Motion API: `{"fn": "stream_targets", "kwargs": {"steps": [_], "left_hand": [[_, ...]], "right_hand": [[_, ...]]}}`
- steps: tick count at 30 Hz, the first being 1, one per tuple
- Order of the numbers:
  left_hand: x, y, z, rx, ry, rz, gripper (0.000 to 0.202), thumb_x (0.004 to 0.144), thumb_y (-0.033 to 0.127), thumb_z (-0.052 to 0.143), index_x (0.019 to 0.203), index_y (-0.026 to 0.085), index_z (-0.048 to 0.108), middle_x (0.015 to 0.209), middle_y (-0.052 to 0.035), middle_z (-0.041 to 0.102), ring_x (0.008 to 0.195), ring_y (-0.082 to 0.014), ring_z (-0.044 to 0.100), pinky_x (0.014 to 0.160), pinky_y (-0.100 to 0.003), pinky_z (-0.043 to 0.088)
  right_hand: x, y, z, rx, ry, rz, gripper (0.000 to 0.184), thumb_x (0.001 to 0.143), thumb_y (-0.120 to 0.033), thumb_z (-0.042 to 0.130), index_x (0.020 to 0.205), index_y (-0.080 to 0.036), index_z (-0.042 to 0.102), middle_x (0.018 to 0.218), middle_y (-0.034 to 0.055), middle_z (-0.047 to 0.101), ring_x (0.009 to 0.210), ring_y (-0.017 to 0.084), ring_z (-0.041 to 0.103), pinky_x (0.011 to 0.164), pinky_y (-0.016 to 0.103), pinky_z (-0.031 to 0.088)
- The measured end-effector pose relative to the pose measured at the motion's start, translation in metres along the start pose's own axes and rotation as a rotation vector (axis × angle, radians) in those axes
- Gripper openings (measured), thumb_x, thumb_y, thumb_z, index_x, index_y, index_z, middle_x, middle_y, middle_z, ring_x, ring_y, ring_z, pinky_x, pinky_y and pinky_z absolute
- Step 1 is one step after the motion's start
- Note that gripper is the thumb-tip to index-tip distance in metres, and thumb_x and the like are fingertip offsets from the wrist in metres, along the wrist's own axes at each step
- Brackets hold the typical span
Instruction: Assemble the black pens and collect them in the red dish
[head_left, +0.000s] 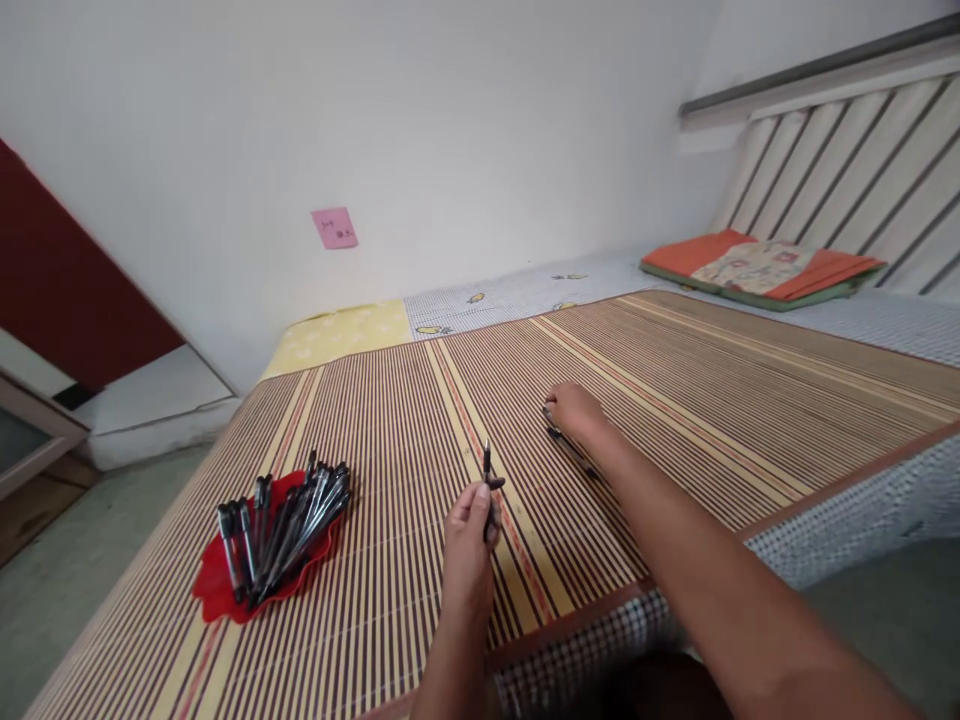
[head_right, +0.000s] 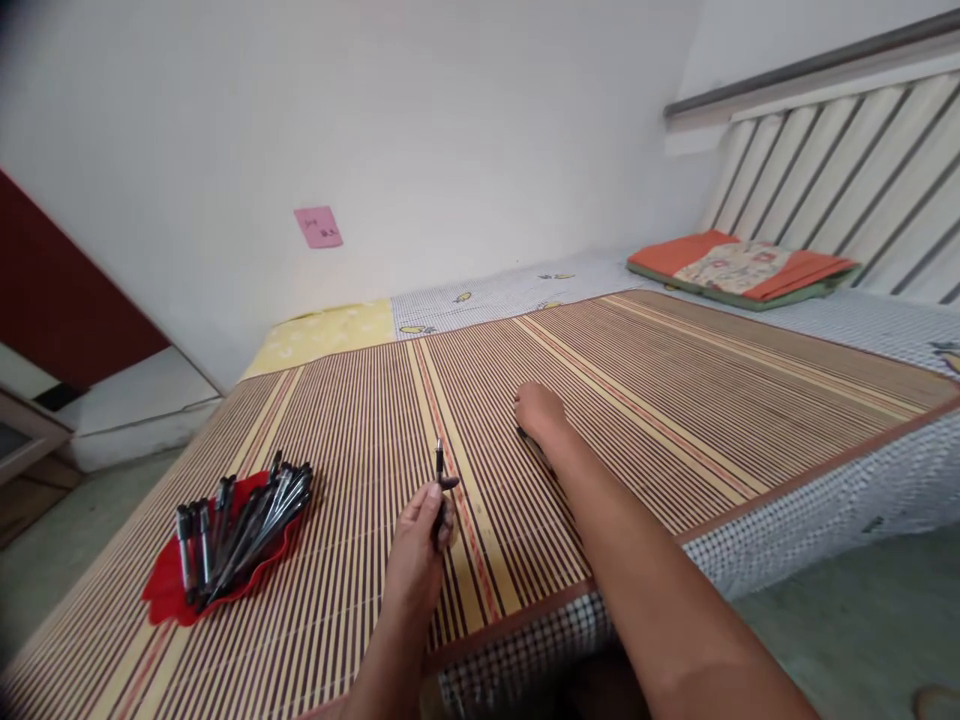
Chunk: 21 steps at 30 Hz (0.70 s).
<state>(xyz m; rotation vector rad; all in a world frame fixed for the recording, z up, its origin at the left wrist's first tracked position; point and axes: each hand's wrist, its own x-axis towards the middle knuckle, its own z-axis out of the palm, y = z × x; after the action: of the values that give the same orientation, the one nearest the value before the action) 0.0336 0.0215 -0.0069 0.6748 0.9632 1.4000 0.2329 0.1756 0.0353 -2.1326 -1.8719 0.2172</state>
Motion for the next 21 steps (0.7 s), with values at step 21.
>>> {"fn": "stream_targets", "kwargs": {"steps": [21], "left_hand": [[0.001, 0.001, -0.007, 0.037, -0.005, -0.014, 0.054, 0.073, 0.062, 0.077, 0.095, 0.012, 0.072, 0.061, 0.0039, 0.045, 0.052, -0.0076, 0.032, 0.048, -0.022, 0.021]], "right_hand": [[0.027, -0.030, 0.039, -0.092, -0.087, 0.011, 0.035, 0.089, -0.004, 0.046, 0.116, -0.002, 0.068, 0.118, 0.0284, 0.068, 0.111, 0.031, 0.068, 0.087, 0.035, 0.050]]}}
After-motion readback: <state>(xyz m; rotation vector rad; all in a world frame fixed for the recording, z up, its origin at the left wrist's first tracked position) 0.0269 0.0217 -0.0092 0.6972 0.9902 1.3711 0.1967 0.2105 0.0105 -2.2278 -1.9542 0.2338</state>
